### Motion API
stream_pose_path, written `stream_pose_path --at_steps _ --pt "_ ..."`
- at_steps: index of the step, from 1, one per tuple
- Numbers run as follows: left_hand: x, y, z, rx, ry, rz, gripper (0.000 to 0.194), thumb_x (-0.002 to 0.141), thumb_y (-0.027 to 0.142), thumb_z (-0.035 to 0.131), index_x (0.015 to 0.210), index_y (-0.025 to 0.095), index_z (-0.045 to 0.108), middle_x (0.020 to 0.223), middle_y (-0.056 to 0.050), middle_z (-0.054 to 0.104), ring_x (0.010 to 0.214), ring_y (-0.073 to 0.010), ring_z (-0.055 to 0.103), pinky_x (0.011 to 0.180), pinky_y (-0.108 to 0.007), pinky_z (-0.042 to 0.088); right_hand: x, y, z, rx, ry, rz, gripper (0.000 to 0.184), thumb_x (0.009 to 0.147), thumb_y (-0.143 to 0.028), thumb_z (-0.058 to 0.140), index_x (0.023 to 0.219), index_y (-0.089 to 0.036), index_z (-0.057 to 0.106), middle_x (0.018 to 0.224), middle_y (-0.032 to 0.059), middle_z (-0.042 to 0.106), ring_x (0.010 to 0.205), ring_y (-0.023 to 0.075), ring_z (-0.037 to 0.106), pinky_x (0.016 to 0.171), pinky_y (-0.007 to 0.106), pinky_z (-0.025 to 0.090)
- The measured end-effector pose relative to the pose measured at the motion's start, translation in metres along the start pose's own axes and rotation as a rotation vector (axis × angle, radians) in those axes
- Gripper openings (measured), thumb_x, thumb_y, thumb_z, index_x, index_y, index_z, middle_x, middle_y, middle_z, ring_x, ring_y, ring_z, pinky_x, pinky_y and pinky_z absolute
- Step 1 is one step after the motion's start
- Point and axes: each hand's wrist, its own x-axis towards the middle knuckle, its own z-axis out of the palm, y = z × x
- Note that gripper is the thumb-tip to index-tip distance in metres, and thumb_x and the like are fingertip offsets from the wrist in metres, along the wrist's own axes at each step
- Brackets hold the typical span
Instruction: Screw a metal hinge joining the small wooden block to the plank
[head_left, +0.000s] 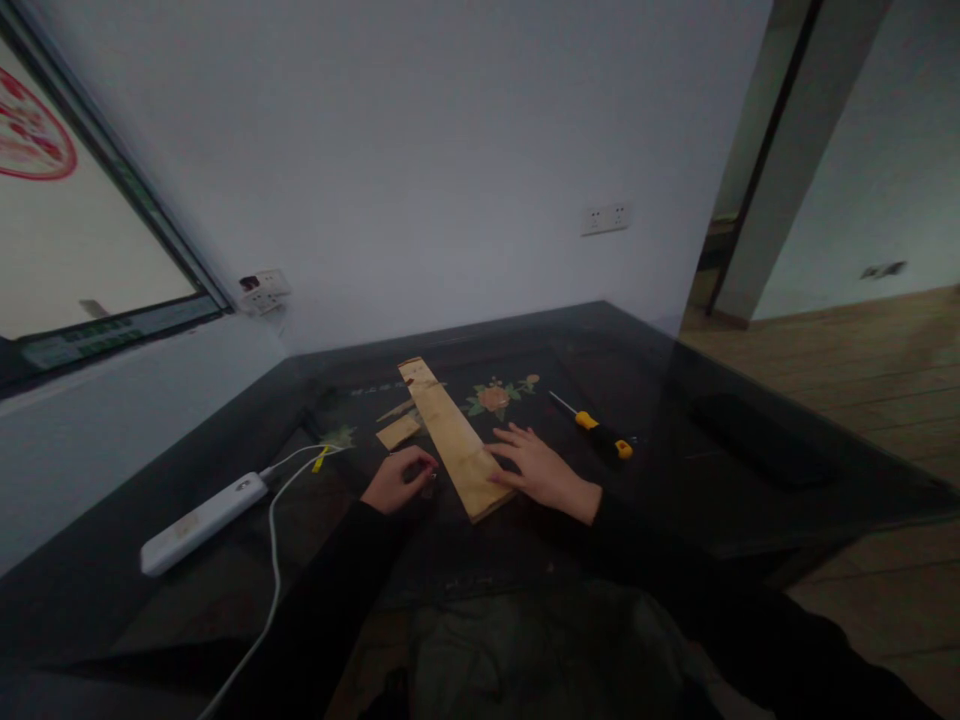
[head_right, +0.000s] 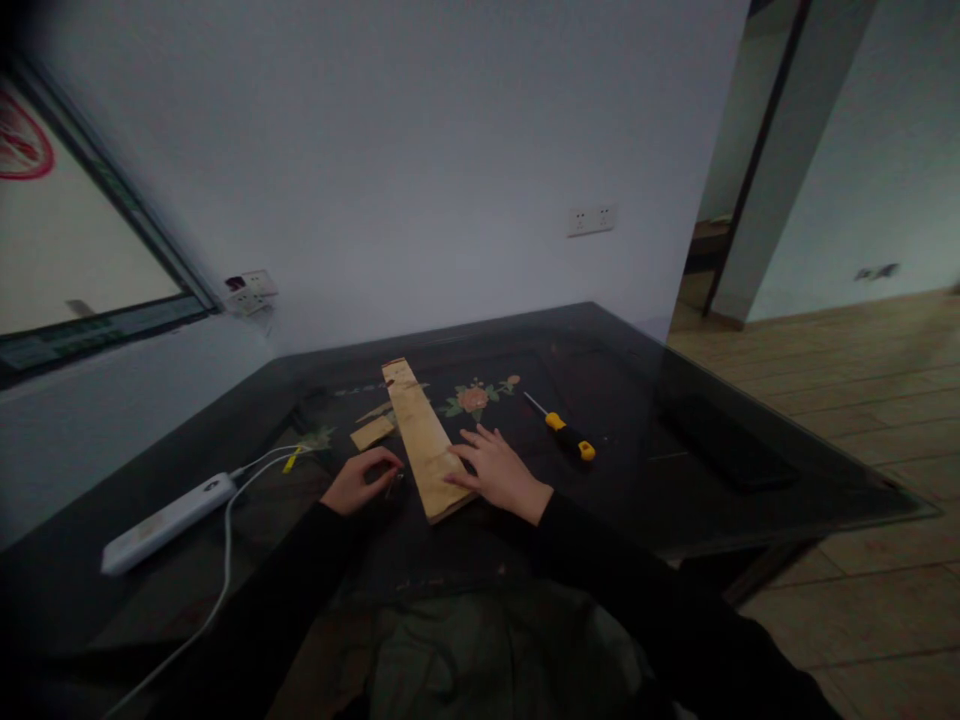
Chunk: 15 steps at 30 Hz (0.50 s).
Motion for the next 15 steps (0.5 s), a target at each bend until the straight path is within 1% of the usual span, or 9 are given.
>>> stream_pose_path --at_steps 2,4,6,8,11,15 --pt "0.000 -0.001 0.001 0.034 -0.016 0.073 0.017 0.086 0.028 0.053 0.085 0.017 0.066 0.089 -0.008 0.067 0.085 -0.0194 0.063 0.078 -0.031 0.049 -0.026 0.025 -0.015 -0.120 0.148 0.107 0.050 0.092 -0.050 0.049 0.134 -0.024 0.058 0.145 0.0124 0.049 0.140 0.0329 0.035 0.112 0.054 0.028" --pt "0.001 -0.002 0.003 0.054 -0.031 0.097 0.015 0.085 0.026 0.052 0.083 0.018 0.065 0.092 -0.009 0.067 0.090 -0.0204 0.063 0.084 -0.032 0.048 -0.052 0.054 -0.029 -0.264 0.229 0.213 0.048 0.091 -0.041 0.052 0.134 -0.019 0.057 0.140 0.0159 0.052 0.133 0.0332 0.041 0.108 0.052 0.034" --pt "0.001 -0.002 0.003 0.067 -0.055 0.079 0.014 0.084 0.025 0.052 0.084 0.019 0.065 0.094 -0.009 0.067 0.093 -0.0210 0.062 0.087 -0.033 0.048 -0.072 0.079 -0.039 -0.360 0.217 0.318 0.049 0.089 -0.035 0.054 0.135 -0.017 0.055 0.132 0.0191 0.055 0.119 0.0334 0.051 0.097 0.048 0.043" --pt "0.000 -0.002 0.004 0.074 -0.084 0.045 0.015 0.084 0.026 0.052 0.086 0.019 0.065 0.095 -0.009 0.067 0.095 -0.0215 0.062 0.088 -0.033 0.047 -0.082 0.095 -0.043 -0.390 0.164 0.381 0.053 0.089 -0.033 0.053 0.139 -0.018 0.050 0.123 0.0186 0.057 0.107 0.0319 0.056 0.088 0.046 0.047" --pt "-0.001 -0.003 0.004 0.078 -0.095 0.012 0.015 0.083 0.027 0.053 0.088 0.020 0.065 0.094 -0.008 0.068 0.094 -0.0221 0.061 0.088 -0.034 0.047 -0.080 0.102 -0.041 -0.433 0.098 0.383 0.054 0.091 -0.030 0.048 0.143 -0.018 0.044 0.116 0.0186 0.058 0.099 0.0309 0.059 0.081 0.043 0.048" --pt "-0.001 -0.003 0.005 0.081 -0.086 0.018 0.015 0.084 0.027 0.053 0.087 0.019 0.065 0.090 -0.008 0.068 0.089 -0.0214 0.062 0.085 -0.033 0.047 -0.067 0.094 -0.036 -0.486 0.027 0.379 0.053 0.093 -0.026 0.041 0.146 -0.020 0.042 0.114 0.0192 0.058 0.086 0.0279 0.064 0.075 0.041 0.048"
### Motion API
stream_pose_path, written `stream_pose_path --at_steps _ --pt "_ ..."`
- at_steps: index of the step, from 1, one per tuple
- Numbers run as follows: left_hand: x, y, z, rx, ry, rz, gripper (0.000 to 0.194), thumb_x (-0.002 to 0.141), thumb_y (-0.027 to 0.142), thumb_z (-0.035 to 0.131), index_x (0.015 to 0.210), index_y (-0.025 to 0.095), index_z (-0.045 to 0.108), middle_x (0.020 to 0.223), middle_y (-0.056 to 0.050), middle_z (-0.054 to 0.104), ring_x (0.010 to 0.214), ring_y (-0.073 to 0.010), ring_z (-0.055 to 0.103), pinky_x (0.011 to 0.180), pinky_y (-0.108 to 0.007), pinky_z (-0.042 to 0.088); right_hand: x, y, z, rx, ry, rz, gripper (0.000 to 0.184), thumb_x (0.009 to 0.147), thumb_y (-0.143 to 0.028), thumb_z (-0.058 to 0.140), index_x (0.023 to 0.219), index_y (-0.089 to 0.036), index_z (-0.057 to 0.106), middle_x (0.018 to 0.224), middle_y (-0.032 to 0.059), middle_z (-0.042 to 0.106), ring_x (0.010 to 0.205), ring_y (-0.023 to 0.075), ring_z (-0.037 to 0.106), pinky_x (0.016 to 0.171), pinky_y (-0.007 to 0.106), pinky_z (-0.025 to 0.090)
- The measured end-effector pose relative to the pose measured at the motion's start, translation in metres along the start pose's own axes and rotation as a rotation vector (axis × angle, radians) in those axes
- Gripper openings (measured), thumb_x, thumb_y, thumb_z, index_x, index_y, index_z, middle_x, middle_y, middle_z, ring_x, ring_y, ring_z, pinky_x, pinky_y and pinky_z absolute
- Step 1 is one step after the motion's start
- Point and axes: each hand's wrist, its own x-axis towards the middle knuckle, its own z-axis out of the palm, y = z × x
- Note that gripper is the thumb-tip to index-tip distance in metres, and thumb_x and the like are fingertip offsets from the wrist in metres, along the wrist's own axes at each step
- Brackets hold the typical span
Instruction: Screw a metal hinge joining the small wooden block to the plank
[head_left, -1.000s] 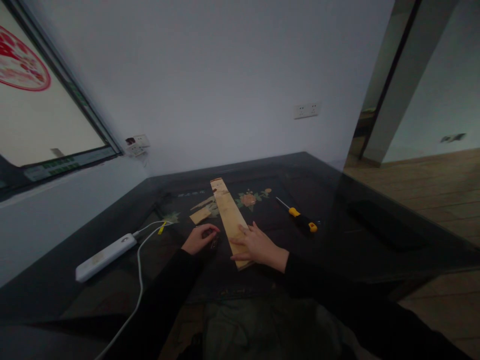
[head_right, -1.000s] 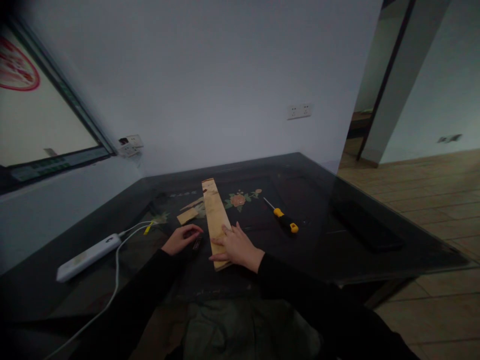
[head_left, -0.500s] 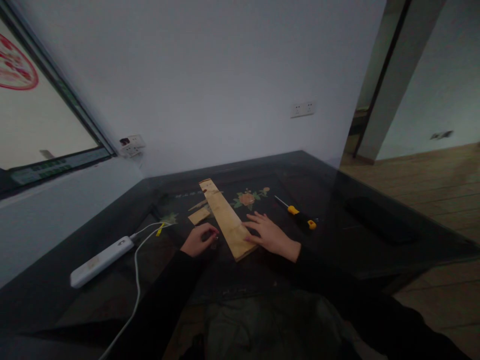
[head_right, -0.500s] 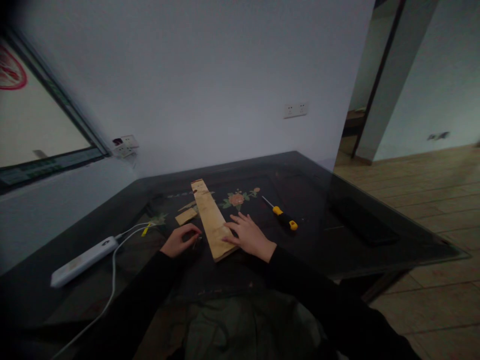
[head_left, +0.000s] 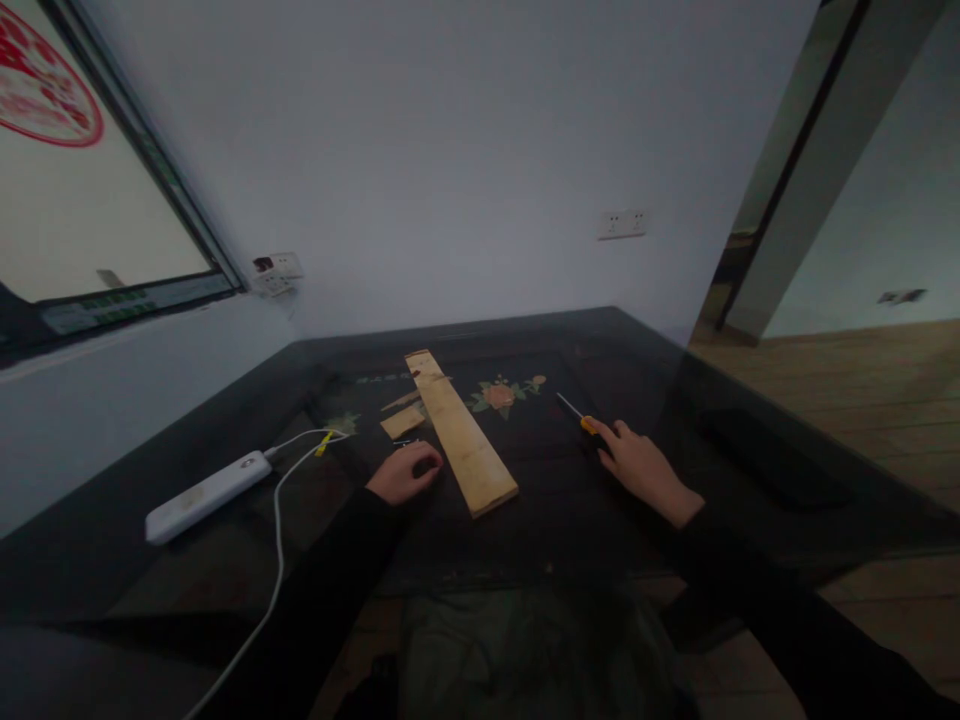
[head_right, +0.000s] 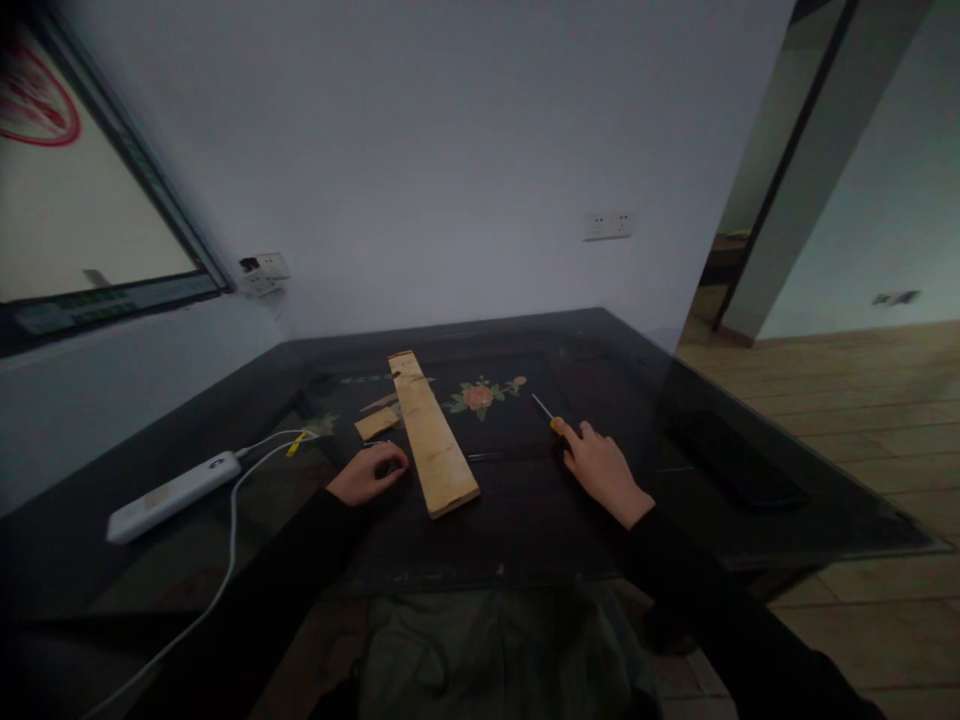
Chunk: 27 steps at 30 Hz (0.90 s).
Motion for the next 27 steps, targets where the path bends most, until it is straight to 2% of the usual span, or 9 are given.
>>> stream_pose_path --at_steps 3,5,8,11,15,18,21,24,27 --pt "0.001 -0.001 0.001 0.011 -0.003 0.000 0.016 0.085 0.027 0.052 0.087 0.019 0.065 0.091 -0.008 0.069 0.087 -0.0208 0.063 0.082 -0.032 0.047 0.004 -0.006 -0.003 0.045 -0.079 0.026 0.051 0.096 -0.027 0.034 0.146 -0.023 0.043 0.109 0.0169 0.059 0.079 0.0252 0.065 0.073 0.039 0.048" --pt "0.000 -0.001 0.001 0.016 -0.008 0.001 0.017 0.086 0.027 0.051 0.088 0.018 0.065 0.091 -0.008 0.068 0.087 -0.0207 0.063 0.081 -0.032 0.048 0.006 -0.009 -0.004 0.178 -0.104 0.034 0.050 0.097 -0.029 0.030 0.145 -0.023 0.044 0.109 0.0149 0.060 0.081 0.0233 0.066 0.076 0.037 0.049" --pt "0.000 0.007 -0.001 0.040 0.027 0.010 0.017 0.087 0.025 0.049 0.088 0.018 0.065 0.094 -0.009 0.068 0.092 -0.0218 0.063 0.084 -0.034 0.048 0.009 -0.020 -0.006 0.518 -0.044 -0.033 0.049 0.097 -0.030 0.030 0.141 -0.019 0.047 0.120 0.0139 0.060 0.104 0.0230 0.063 0.091 0.037 0.047" --pt "0.002 0.032 -0.002 0.090 0.165 -0.011 0.017 0.086 0.024 0.051 0.090 0.019 0.067 0.100 -0.010 0.068 0.098 -0.0246 0.061 0.089 -0.038 0.047 0.013 -0.042 -0.013 0.853 0.073 -0.088 0.048 0.094 -0.032 0.036 0.139 -0.019 0.045 0.137 0.0117 0.054 0.125 0.0215 0.052 0.107 0.038 0.039" --pt "0.019 0.084 0.008 -0.171 0.348 -0.084 0.023 0.090 0.031 0.051 0.096 0.020 0.070 0.103 -0.009 0.069 0.100 -0.0236 0.063 0.092 -0.037 0.049 0.017 -0.086 -0.029 1.085 0.156 -0.033 0.053 0.092 -0.035 0.040 0.143 -0.019 0.038 0.134 0.0119 0.057 0.118 0.0217 0.056 0.104 0.041 0.041" --pt "0.038 0.113 0.025 -0.585 0.256 -0.183 0.037 0.088 0.049 0.055 0.107 0.020 0.068 0.111 -0.010 0.069 0.104 -0.0245 0.063 0.088 -0.035 0.052 0.017 -0.121 -0.039 1.126 0.189 -0.066 0.061 0.092 -0.035 0.040 0.149 -0.016 0.028 0.136 0.0148 0.055 0.120 0.0227 0.055 0.104 0.042 0.042" --pt "0.054 0.124 0.041 -0.872 0.217 -0.290 0.055 0.082 0.064 0.056 0.107 0.017 0.067 0.106 -0.009 0.071 0.101 -0.0254 0.064 0.084 -0.035 0.054 0.017 -0.146 -0.045 1.005 0.230 -0.185 0.068 0.093 -0.034 0.038 0.155 -0.017 0.014 0.147 0.0170 0.043 0.135 0.0253 0.042 0.108 0.045 0.038" --pt "0.058 0.121 0.044 -0.873 0.324 -0.314 0.055 0.081 0.066 0.056 0.103 0.016 0.067 0.107 -0.009 0.070 0.105 -0.0256 0.063 0.090 -0.035 0.051 0.018 -0.156 -0.048 0.911 0.206 -0.284 0.073 0.093 -0.033 0.040 0.156 -0.017 0.007 0.147 0.0179 0.043 0.136 0.0273 0.040 0.108 0.048 0.037" --pt "0.056 0.105 0.030 -0.754 0.395 -0.291 0.050 0.085 0.062 0.052 0.099 0.016 0.065 0.106 -0.010 0.070 0.104 -0.0247 0.063 0.092 -0.035 0.049 0.021 -0.149 -0.049 0.977 0.160 -0.344 0.080 0.090 -0.039 0.049 0.156 -0.018 0.008 0.141 0.0170 0.049 0.123 0.0264 0.052 0.104 0.046 0.041"
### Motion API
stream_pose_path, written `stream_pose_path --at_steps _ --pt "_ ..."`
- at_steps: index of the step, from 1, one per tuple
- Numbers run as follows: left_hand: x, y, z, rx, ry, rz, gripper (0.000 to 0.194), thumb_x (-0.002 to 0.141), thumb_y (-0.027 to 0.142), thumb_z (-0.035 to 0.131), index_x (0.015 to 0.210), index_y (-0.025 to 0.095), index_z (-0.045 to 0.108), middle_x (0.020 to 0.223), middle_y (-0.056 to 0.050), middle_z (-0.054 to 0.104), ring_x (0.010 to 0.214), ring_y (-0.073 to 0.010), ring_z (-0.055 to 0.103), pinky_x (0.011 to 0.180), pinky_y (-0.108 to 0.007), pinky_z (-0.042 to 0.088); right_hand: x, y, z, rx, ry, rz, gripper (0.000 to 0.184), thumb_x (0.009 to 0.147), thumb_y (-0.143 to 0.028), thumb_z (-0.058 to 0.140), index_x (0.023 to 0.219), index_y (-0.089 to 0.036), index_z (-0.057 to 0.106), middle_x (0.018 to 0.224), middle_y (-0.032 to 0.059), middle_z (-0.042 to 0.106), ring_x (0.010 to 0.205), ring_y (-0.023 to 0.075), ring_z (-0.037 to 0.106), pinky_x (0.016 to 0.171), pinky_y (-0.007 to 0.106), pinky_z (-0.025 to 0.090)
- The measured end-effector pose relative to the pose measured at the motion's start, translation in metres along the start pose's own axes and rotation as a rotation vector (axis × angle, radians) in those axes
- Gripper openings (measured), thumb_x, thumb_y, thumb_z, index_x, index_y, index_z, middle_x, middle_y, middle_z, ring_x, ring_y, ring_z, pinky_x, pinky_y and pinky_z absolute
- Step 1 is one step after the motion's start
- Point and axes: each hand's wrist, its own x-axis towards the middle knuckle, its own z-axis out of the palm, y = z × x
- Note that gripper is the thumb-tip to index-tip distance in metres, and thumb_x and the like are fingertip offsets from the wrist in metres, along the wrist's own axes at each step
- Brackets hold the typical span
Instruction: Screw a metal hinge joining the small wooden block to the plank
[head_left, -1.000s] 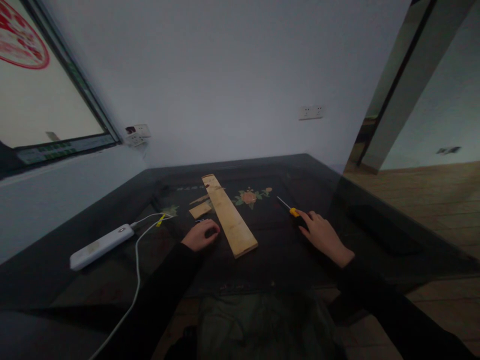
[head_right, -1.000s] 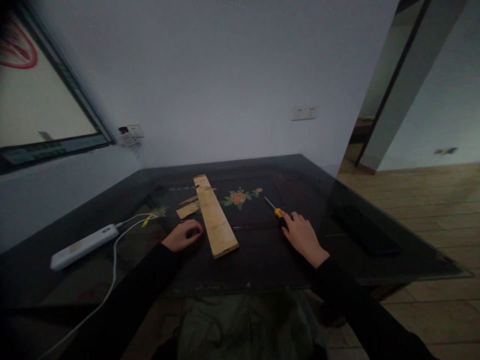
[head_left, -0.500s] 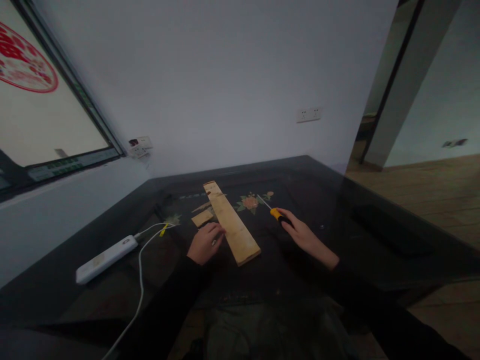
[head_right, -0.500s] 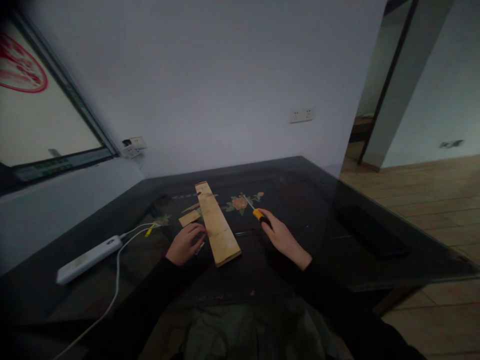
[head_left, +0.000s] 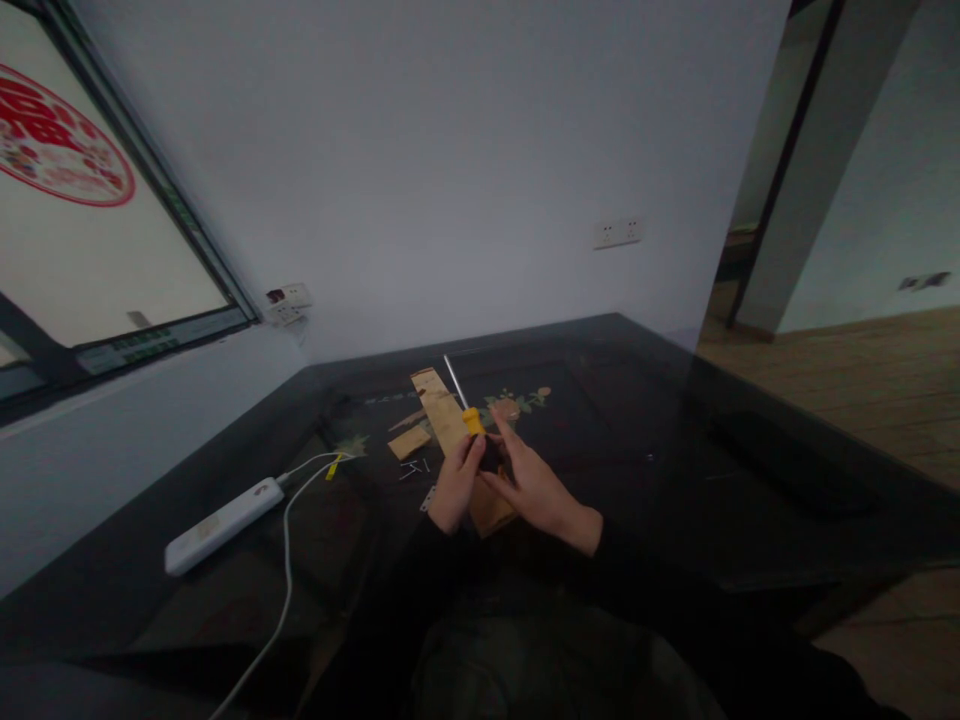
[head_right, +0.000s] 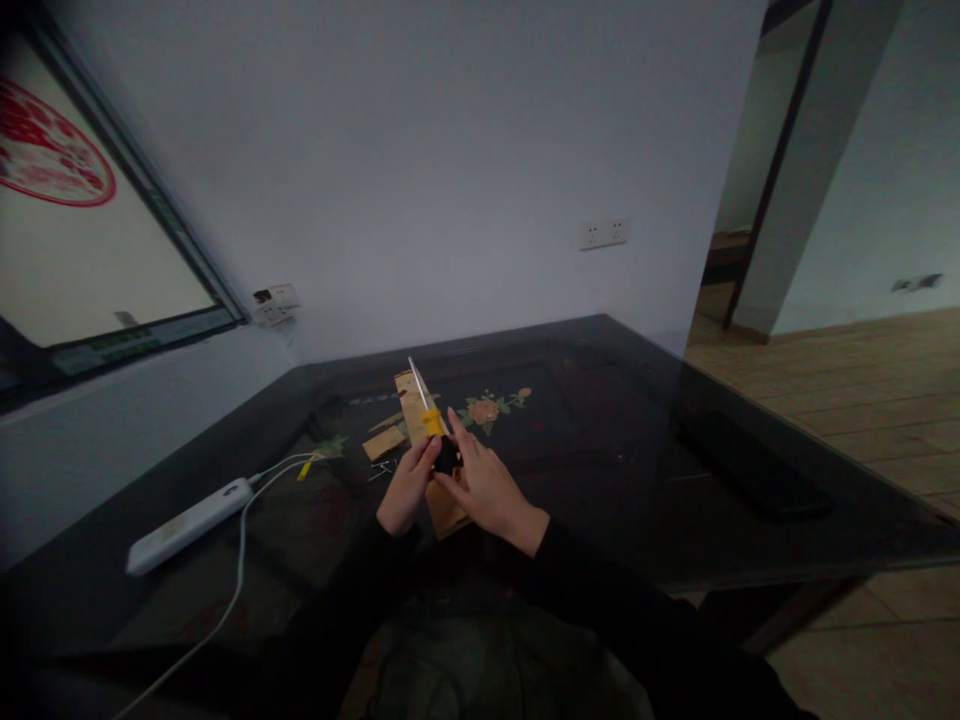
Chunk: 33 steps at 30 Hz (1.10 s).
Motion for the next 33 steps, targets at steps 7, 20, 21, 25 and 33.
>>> stream_pose_path --at_steps 7,20,21,25,33 --pt "0.059 -0.025 -0.117 0.501 0.309 -0.006 0.035 0.090 0.048 0.049 0.110 0.020 0.055 0.092 -0.005 0.067 0.084 -0.0211 0.065 0.072 -0.030 0.052 -0.017 0.064 -0.035 0.041 0.106 0.185 0.060 0.088 -0.030 0.051 0.144 -0.017 0.037 0.111 0.0096 0.059 0.082 0.0162 0.060 0.086 0.039 0.051" --pt "0.116 -0.107 -0.179 1.246 0.235 -0.356 0.036 0.093 0.031 0.044 0.121 0.010 0.054 0.118 -0.025 0.063 0.117 -0.0352 0.057 0.095 -0.041 0.041 -0.031 0.081 -0.036 -0.059 0.006 0.187 0.052 0.085 -0.017 0.050 0.137 -0.017 0.044 0.105 0.0068 0.055 0.072 0.0115 0.057 0.076 0.032 0.051" --pt "0.117 -0.108 -0.178 1.254 0.229 -0.360 0.036 0.093 0.032 0.045 0.120 0.010 0.054 0.119 -0.025 0.062 0.117 -0.0349 0.057 0.095 -0.041 0.041 -0.031 0.080 -0.037 -0.069 0.001 0.194 0.053 0.085 -0.017 0.049 0.138 -0.017 0.043 0.105 0.0068 0.055 0.072 0.0116 0.057 0.076 0.032 0.051" --pt "0.122 -0.111 -0.172 1.278 0.220 -0.380 0.035 0.092 0.034 0.045 0.117 0.011 0.056 0.121 -0.025 0.060 0.117 -0.0349 0.056 0.095 -0.041 0.041 -0.031 0.078 -0.037 -0.108 -0.032 0.216 0.054 0.085 -0.014 0.049 0.139 -0.017 0.042 0.107 0.0078 0.055 0.075 0.0125 0.057 0.077 0.033 0.051" --pt "0.124 -0.111 -0.167 1.308 0.214 -0.387 0.038 0.092 0.035 0.045 0.116 0.008 0.055 0.121 -0.026 0.057 0.117 -0.0348 0.054 0.096 -0.039 0.040 -0.033 0.073 -0.034 -0.123 -0.061 0.196 0.053 0.085 -0.015 0.049 0.138 -0.016 0.044 0.106 0.0083 0.056 0.078 0.0138 0.056 0.078 0.033 0.049"
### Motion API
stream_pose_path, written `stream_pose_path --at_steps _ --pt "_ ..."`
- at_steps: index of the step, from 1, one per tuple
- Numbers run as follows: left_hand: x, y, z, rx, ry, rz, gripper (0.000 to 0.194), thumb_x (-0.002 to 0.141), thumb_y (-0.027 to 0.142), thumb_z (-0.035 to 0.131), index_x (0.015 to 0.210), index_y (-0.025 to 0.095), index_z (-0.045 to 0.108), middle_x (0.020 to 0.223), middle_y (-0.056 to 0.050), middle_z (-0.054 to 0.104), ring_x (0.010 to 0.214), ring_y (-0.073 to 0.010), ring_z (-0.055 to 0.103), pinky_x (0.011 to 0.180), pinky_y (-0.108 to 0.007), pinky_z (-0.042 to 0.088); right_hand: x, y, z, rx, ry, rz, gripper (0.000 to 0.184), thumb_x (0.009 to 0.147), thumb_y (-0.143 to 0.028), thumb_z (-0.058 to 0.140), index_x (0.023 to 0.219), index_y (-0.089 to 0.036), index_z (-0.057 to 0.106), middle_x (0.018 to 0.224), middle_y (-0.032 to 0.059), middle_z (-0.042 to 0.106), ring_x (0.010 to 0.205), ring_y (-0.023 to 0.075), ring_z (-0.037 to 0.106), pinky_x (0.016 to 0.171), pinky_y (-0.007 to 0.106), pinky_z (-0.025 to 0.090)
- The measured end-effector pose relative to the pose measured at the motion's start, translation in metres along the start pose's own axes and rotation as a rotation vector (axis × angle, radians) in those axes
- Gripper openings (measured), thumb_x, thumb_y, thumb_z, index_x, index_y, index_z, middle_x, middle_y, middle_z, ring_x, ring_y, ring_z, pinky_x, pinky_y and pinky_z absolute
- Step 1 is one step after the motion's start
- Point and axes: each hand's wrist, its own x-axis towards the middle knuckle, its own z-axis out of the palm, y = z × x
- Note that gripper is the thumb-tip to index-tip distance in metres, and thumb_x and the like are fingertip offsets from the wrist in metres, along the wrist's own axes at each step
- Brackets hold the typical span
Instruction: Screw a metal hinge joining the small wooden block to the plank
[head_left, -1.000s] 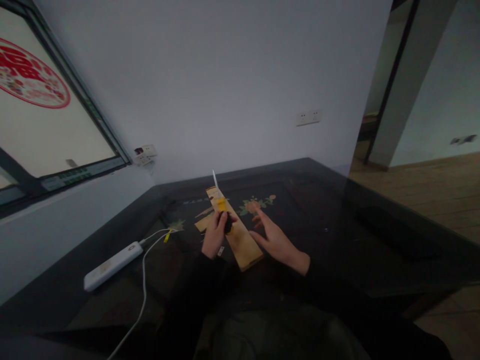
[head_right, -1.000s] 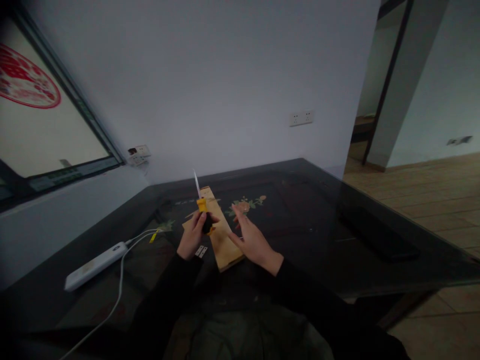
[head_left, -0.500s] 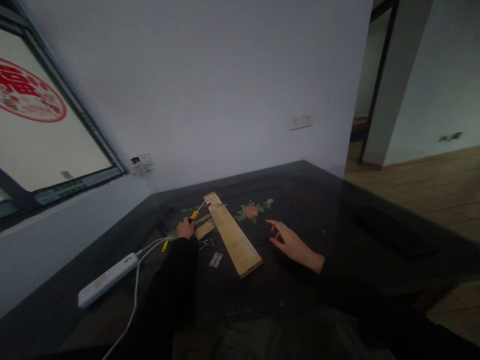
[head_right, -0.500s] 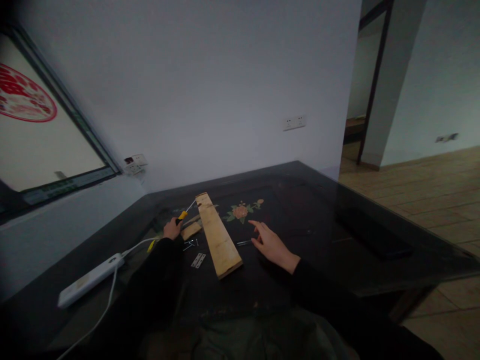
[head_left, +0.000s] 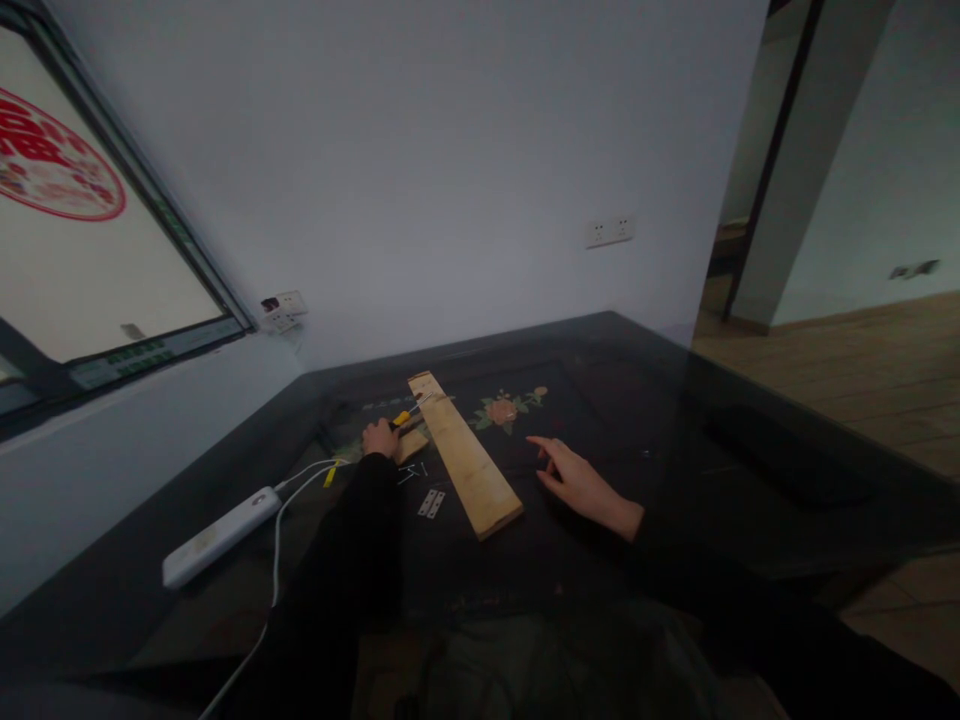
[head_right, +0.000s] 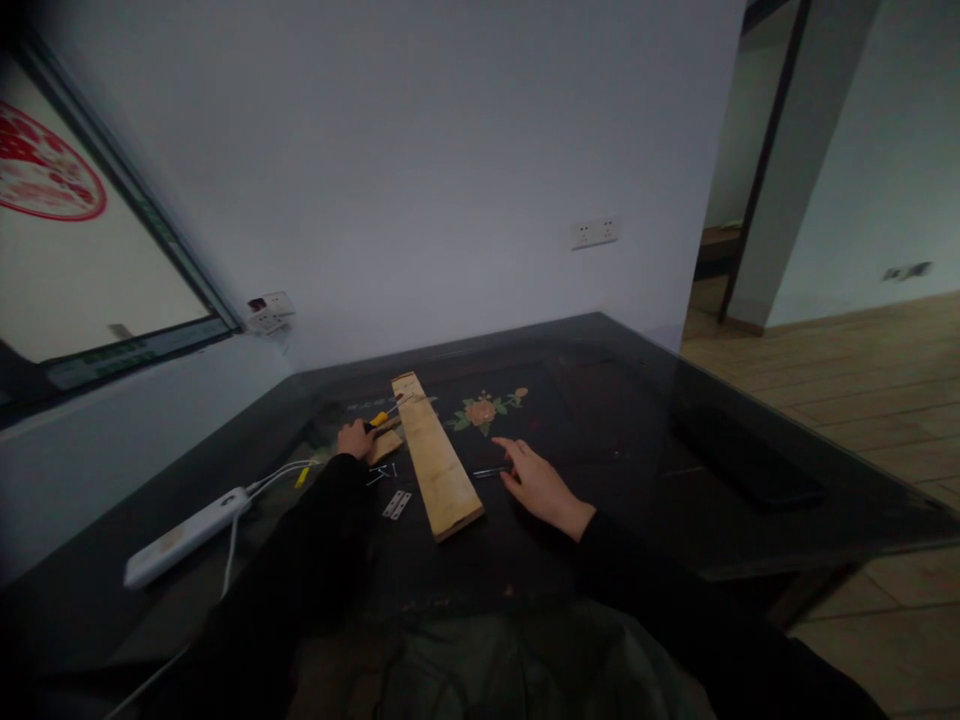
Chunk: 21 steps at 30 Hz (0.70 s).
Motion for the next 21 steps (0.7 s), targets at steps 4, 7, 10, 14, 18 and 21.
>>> stream_pose_path --at_steps 4,7,10,14,18,21 --pt "-0.002 -0.001 -0.003 0.002 0.009 0.025 0.039 0.091 0.034 0.046 0.120 0.009 0.053 0.121 -0.023 0.058 0.117 -0.0323 0.055 0.098 -0.038 0.040 0.000 0.002 0.001 -0.015 -0.010 -0.011 0.053 0.084 -0.013 0.050 0.137 -0.017 0.046 0.102 0.0076 0.056 0.079 0.0146 0.055 0.079 0.033 0.048" --pt "-0.003 -0.006 -0.006 -0.001 0.015 0.042 0.042 0.091 0.036 0.047 0.123 0.010 0.053 0.121 -0.021 0.058 0.117 -0.0309 0.055 0.099 -0.037 0.040 0.000 0.002 0.001 -0.024 -0.026 -0.014 0.053 0.085 -0.013 0.050 0.137 -0.015 0.046 0.101 0.0080 0.056 0.080 0.0157 0.055 0.080 0.033 0.048" --pt "-0.006 -0.012 -0.009 -0.007 0.046 0.077 0.045 0.091 0.038 0.047 0.128 0.012 0.050 0.124 -0.020 0.057 0.118 -0.0307 0.055 0.098 -0.037 0.042 0.000 0.001 0.001 -0.028 -0.042 -0.018 0.050 0.086 -0.013 0.049 0.136 -0.014 0.048 0.101 0.0085 0.056 0.082 0.0166 0.055 0.081 0.034 0.047" --pt "-0.008 -0.019 -0.009 -0.032 0.076 0.122 0.048 0.091 0.040 0.047 0.131 0.013 0.050 0.127 -0.019 0.055 0.119 -0.0315 0.054 0.097 -0.039 0.043 0.000 0.001 0.001 -0.035 -0.051 -0.035 0.048 0.086 -0.013 0.049 0.134 -0.014 0.050 0.105 0.0099 0.056 0.086 0.0175 0.055 0.084 0.034 0.047" --pt "-0.011 -0.019 -0.013 -0.067 0.157 0.154 0.052 0.090 0.044 0.049 0.132 0.013 0.050 0.129 -0.020 0.054 0.121 -0.0333 0.052 0.099 -0.041 0.043 0.001 0.004 0.002 -0.032 -0.051 -0.045 0.046 0.088 -0.013 0.048 0.133 -0.014 0.051 0.107 0.0112 0.058 0.091 0.0189 0.056 0.086 0.035 0.047" --pt "-0.019 -0.014 -0.023 -0.123 0.280 0.214 0.050 0.090 0.040 0.051 0.131 0.013 0.050 0.129 -0.019 0.054 0.123 -0.0330 0.051 0.101 -0.043 0.041 0.002 0.006 0.003 -0.026 -0.045 -0.046 0.044 0.088 -0.014 0.047 0.132 -0.016 0.052 0.108 0.0111 0.058 0.092 0.0191 0.057 0.088 0.036 0.047"
